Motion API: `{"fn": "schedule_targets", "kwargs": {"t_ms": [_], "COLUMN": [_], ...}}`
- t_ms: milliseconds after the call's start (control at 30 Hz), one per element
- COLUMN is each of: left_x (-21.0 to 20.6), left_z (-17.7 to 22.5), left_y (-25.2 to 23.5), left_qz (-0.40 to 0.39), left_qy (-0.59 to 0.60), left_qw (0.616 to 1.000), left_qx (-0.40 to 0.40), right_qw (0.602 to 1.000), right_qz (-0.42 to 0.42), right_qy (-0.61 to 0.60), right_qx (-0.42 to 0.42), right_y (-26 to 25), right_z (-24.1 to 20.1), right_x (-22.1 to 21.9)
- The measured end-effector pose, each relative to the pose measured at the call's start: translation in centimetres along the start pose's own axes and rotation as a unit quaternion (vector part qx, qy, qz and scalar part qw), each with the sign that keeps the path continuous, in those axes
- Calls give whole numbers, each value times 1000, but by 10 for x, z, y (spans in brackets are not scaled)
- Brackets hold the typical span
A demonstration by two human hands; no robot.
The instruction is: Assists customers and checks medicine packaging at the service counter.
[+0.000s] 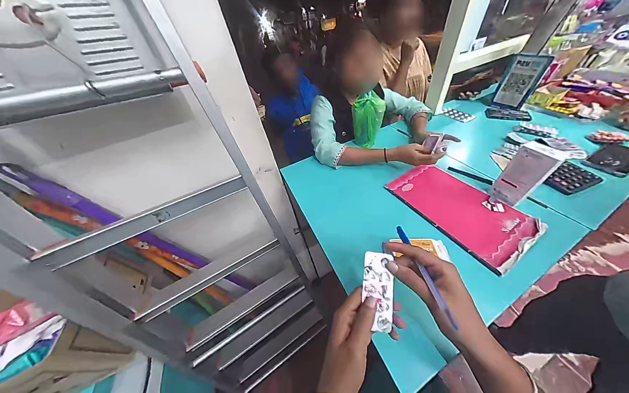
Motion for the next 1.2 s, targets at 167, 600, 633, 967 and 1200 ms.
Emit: {"fn": "schedule_targets", "kwargs": {"t_ms": [167, 600, 633, 967, 1200], "left_x": [-12, -19, -19, -25, -31], "left_z": [5, 13, 15, 16, 17], "left_y": [-1, -23, -24, -32, -42], "left_qz": [-104, -89, -86, -125, -92], "left_qy": [136, 18, 27, 113, 74], "left_qw": [984, 995, 996, 985, 992], "left_qx": [47, -29, -23, 34, 35], "right_qw": [998, 986, 986, 989, 986], "right_qz": [20, 43, 40, 62, 67], "right_qy": [-57, 79, 81, 73, 90], "right_qx": [-13, 138, 138, 112, 126], "right_y": [-9, -15, -17, -24, -29], "right_z": [-3, -35, -34, -18, -18], "right_x": [10, 31, 31, 47, 53]}}
Point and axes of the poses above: each hand's wrist, its own y-axis away from the middle knuckle, its own x-axis out of the back of the hand, z = x × y, the point moved 5 cm from there along -y, towards the middle knuckle, and after that the axes turned 7 degrees about x, right-handed, at the moved point
